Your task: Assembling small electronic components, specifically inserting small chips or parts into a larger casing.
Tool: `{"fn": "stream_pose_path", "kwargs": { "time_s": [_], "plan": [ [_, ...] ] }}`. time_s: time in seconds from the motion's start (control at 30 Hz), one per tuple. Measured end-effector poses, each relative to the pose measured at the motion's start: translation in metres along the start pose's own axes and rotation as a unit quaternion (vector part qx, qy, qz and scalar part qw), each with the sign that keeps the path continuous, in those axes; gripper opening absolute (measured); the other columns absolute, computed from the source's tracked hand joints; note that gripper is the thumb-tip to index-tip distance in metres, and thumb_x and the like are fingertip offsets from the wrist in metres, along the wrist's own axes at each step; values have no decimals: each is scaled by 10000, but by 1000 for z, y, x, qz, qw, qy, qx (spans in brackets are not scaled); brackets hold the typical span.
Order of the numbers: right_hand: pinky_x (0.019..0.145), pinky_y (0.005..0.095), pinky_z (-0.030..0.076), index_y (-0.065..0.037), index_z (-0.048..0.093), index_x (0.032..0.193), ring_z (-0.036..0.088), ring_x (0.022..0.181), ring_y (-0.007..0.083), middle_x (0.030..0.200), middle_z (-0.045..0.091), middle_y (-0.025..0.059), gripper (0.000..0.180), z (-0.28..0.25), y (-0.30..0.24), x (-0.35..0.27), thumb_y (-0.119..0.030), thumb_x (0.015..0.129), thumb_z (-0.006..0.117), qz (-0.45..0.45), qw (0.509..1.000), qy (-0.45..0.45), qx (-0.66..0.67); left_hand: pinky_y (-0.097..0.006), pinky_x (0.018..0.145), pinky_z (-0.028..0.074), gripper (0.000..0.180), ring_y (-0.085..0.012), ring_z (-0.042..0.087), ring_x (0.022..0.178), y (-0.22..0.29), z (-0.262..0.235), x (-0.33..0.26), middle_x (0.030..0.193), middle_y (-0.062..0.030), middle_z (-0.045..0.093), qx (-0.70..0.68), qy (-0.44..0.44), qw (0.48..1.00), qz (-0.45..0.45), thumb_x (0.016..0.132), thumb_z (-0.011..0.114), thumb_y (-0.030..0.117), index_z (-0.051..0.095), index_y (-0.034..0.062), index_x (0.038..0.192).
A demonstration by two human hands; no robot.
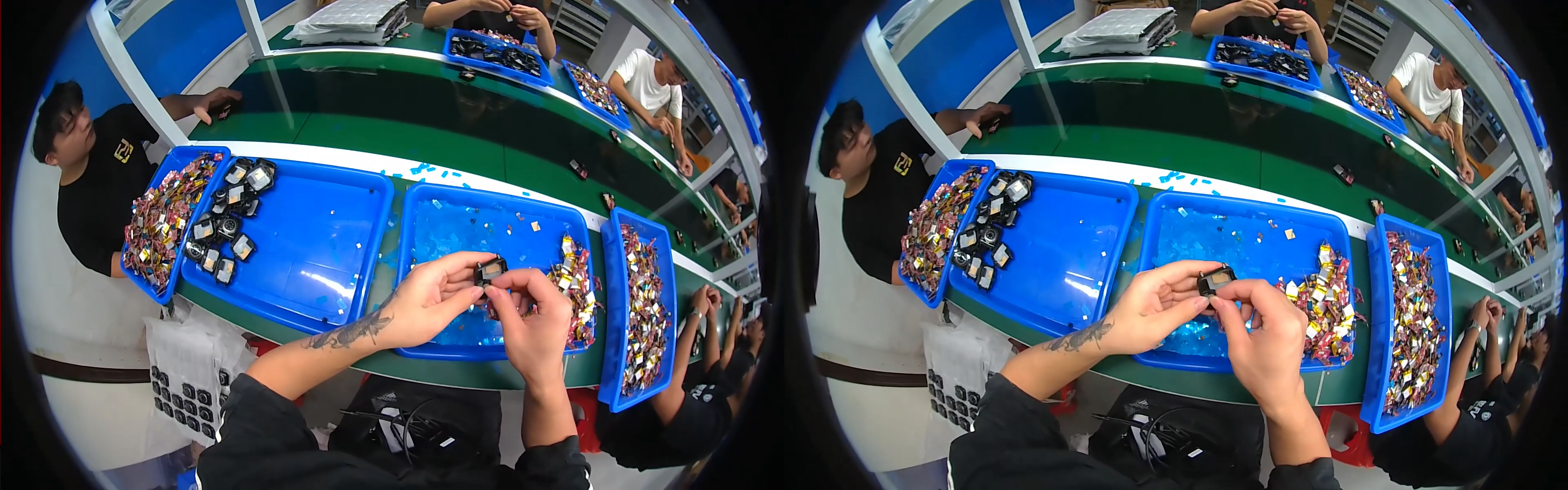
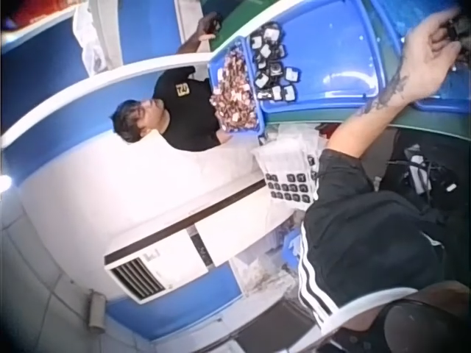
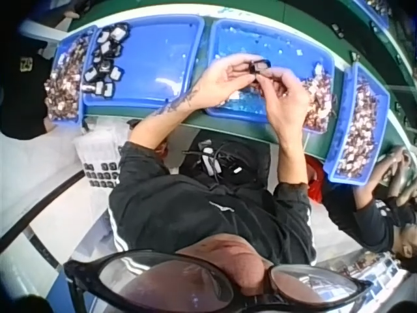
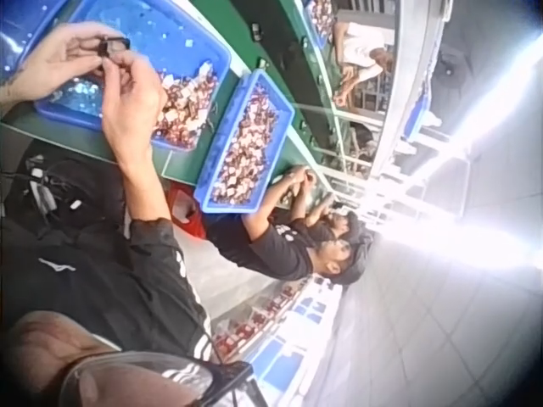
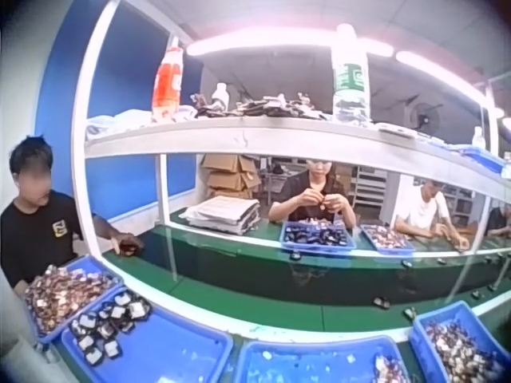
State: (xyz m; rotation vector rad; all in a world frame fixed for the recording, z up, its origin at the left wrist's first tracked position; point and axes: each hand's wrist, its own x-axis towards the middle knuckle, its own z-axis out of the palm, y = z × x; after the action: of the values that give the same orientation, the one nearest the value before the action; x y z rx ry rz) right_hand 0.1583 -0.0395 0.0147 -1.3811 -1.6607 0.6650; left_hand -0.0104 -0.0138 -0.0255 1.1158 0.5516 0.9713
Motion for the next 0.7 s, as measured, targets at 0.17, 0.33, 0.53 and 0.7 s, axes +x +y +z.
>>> {"fn": "stream_pose_path", "kwargs": {
  "time_s": [0.17, 0.33, 0.53, 0.7],
  "plan": [
    [517, 259, 418, -3, 680, 853, 545, 565, 132, 756, 672, 77, 109, 2, 4, 3, 39, 757, 709, -14, 999, 19, 26, -358, 997, 492, 450, -238, 537, 1217, -1, 2, 0, 1322, -160, 525, 2, -19, 1000, -6, 956, 488, -34, 394, -36, 1396],
    [554, 277, 437, -4, 683, 848, 540, 569, 147, 758, 672, 87, 84, -1, 3, 4, 20, 769, 701, -10, 999, 2, 42, -359, 991, 496, 446, -248, 549, 1203, -4, 3, 0, 1308, -182, 532, 1, -26, 1000, -1, 962, 482, -28, 389, -43, 1397],
    [624, 303, 421, -41, 683, 809, 543, 578, 153, 709, 663, 55, 61, 0, 2, 4, -30, 763, 721, 14, 999, 0, 33, -361, 990, 495, 443, -249, 554, 1194, -3, 4, -2, 1298, -195, 537, 25, -21, 999, -3, 964, 482, -25, 383, -58, 1395],
    [659, 321, 399, -68, 617, 733, 545, 587, 171, 637, 613, 20, 143, -4, 2, 7, -62, 719, 759, -30, 999, 8, -22, -353, 989, 490, 442, -243, 561, 1183, 1, 8, -3, 1287, -197, 545, 46, -25, 998, -16, 964, 484, -22, 381, -72, 1391]
  ]
}}
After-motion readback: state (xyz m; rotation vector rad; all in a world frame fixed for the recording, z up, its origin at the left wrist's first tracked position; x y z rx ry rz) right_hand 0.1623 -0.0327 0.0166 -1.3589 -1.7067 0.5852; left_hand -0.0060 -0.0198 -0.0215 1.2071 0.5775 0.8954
